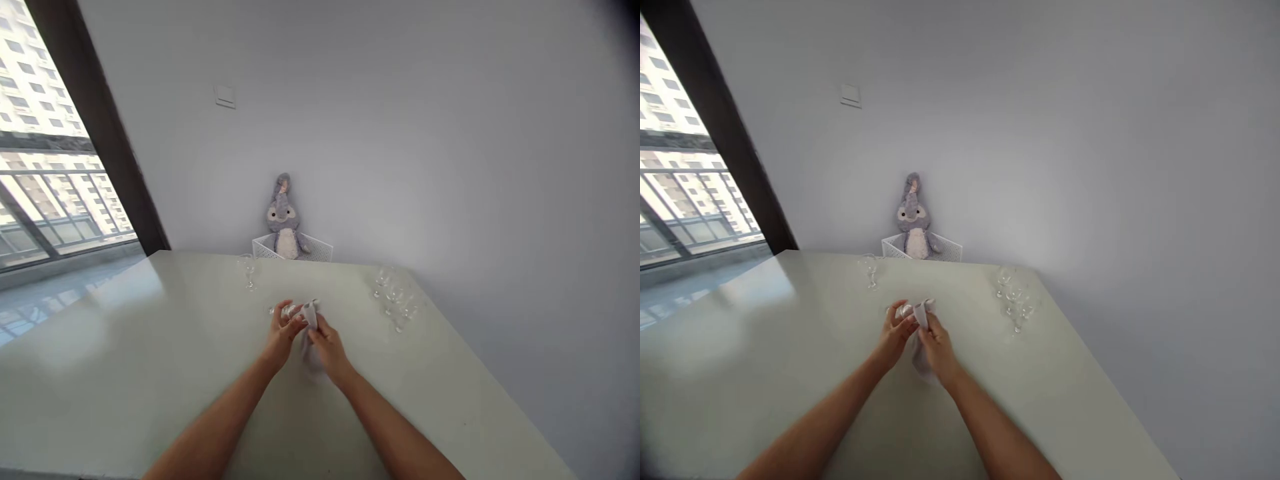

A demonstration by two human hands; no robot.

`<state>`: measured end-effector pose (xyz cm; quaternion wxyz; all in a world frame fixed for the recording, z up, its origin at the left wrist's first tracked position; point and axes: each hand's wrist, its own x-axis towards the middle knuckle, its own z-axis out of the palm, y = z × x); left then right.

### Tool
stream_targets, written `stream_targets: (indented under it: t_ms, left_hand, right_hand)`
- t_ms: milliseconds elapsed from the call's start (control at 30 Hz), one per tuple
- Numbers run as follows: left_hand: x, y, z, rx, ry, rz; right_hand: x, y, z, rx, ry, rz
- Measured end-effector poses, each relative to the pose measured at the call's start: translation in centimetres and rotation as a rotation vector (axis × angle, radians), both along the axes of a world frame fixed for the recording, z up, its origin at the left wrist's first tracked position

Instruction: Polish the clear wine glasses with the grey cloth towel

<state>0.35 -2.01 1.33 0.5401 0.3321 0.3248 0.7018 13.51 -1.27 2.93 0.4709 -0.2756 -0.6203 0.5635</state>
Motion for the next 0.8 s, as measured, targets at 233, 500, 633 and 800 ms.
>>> stream_targets:
  t_ms: [233, 500, 633, 800]
  left_hand:
    - [-1.3, -0.3, -0.7, 0.023, 0.379, -0.053]
    - [-1.4, -0.1, -0.6, 0.069, 0.620, -0.089]
    - [-1.5, -0.4, 0.0, 0.166, 0.662, -0.031]
    - [-1.6, -0.2, -0.6, -0.112, 0.627, -0.014]
  right_hand:
    - [0.2, 0.2, -1.4, -0.173, -0.014, 0.375]
    - [0.4, 1.2, -2.1, -0.507, 0.260, 0.265]
    - [0.5, 1.0, -1.8, -0.502, 0.287, 0.295]
    - [-0.1, 0.1, -3.2, 0.166, -0.242, 0.173]
